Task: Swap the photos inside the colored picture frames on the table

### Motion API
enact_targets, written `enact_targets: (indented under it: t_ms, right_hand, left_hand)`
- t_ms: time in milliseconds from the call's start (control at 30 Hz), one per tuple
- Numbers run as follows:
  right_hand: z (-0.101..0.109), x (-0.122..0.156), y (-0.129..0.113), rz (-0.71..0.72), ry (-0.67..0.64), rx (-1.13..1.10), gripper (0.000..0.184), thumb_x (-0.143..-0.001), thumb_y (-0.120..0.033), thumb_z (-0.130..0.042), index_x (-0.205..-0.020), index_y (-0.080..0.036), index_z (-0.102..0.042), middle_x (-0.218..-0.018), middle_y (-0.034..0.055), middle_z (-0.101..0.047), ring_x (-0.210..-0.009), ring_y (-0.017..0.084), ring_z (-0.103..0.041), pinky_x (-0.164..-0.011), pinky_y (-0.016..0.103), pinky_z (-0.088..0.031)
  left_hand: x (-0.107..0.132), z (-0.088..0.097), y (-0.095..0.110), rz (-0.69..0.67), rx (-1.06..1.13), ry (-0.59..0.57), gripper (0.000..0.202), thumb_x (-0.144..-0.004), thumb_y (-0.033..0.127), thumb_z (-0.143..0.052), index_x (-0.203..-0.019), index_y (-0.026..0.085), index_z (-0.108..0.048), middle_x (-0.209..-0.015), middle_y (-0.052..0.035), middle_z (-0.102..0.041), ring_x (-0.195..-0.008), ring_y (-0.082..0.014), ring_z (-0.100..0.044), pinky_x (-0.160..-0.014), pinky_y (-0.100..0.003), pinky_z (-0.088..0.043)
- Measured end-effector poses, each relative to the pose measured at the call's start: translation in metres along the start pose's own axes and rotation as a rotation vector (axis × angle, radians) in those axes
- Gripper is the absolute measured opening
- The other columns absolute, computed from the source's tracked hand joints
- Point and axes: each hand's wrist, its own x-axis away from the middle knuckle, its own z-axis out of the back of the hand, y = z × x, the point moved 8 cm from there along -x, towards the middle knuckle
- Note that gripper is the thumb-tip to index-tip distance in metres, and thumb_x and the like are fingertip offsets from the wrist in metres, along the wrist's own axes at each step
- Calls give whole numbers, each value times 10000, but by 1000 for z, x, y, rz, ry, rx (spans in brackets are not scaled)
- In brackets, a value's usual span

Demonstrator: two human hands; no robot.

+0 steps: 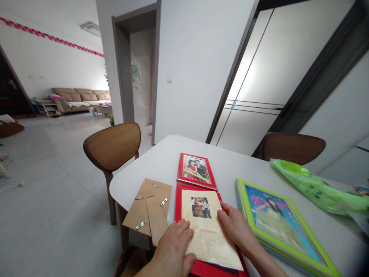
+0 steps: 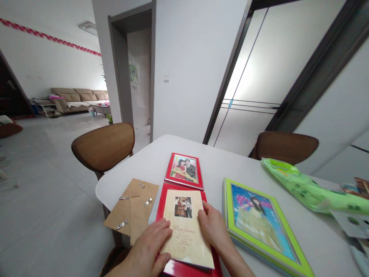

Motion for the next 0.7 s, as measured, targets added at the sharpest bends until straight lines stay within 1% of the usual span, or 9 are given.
enact_targets:
  t_ms: [67,133,200,333,433,500,600,633,700]
  right_hand:
    - [5,2,-8,43,60,280,341,-746,-263,-307,-978,-175,-540,-904,75,-640,-789,195,-590,-672,274,-419]
    - [6,5,-12,53,111,547,316,-771,-302,-298,-898,-168,-554,-857,100,-620,-760,212,-582,-646,295,-401]
    - [4,8,-13,54,146,722,322,-785,-336,-288,-864,-161,-546,-826,108,-593,-721,220,-575,-598,305,-384]
    - [2,11,-11,69,182,818,321,-787,-364,-308,-958,-171,-500,-834,86,-555,-705,214,-568,-546,295,-362]
    - [3,10,-10,72,190,824,343,-783,-364,-325,-1036,-179,-466,-847,77,-544,-696,209,-566,-536,291,-359]
    - [2,9,-12,74,176,826,327,-786,-365,-321,-998,-188,-496,-843,77,-541,-684,205,-561,-528,290,-360]
    - [-2,12,-20,131,175,836,308,-798,-333,-308,-868,-179,-565,-817,92,-551,-721,212,-549,-581,309,-380]
    - [-4,14,-23,168,181,832,312,-799,-313,-307,-873,-170,-575,-822,101,-560,-754,217,-545,-621,319,-387]
    - [-10,22,-28,254,163,798,331,-788,-301,-338,-976,-153,-566,-911,121,-571,-863,231,-525,-717,341,-385]
  left_hand:
    - [-2,-2,-1,2,-20,-3,443,-685,145,-530,-1123,98,-482,-1264,-125,-417,-1180,-241,-342,-996,-407,-269]
    - [-4,-5,-2,-6,-39,-9,413,-704,172,-524,-1112,113,-496,-1259,-111,-428,-1181,-242,-340,-997,-411,-263]
    - [-6,-7,-1,-11,-57,-21,401,-715,194,-519,-1109,120,-502,-1254,-106,-435,-1184,-247,-335,-996,-417,-258]
    - [-2,-4,3,-17,-60,-54,421,-719,192,-508,-1132,115,-482,-1264,-112,-421,-1190,-242,-327,-995,-414,-257]
    - [12,8,-3,-61,-46,-46,543,-665,163,-538,-1192,113,-414,-1303,-118,-361,-1209,-229,-293,-998,-398,-254]
    - [25,20,-21,-54,-57,-14,644,-623,157,-564,-1232,131,-358,-1334,-122,-301,-1223,-240,-257,-996,-418,-248]
    - [41,39,-65,84,-116,48,687,-592,130,-576,-1239,129,-345,-1338,-153,-278,-1222,-265,-253,-981,-455,-255]
    - [46,45,-79,132,-144,76,684,-584,117,-577,-1231,118,-356,-1332,-164,-285,-1219,-270,-259,-980,-459,-256]
    - [51,56,-100,190,-201,138,667,-576,98,-582,-1213,105,-382,-1317,-175,-310,-1212,-275,-276,-981,-455,-258]
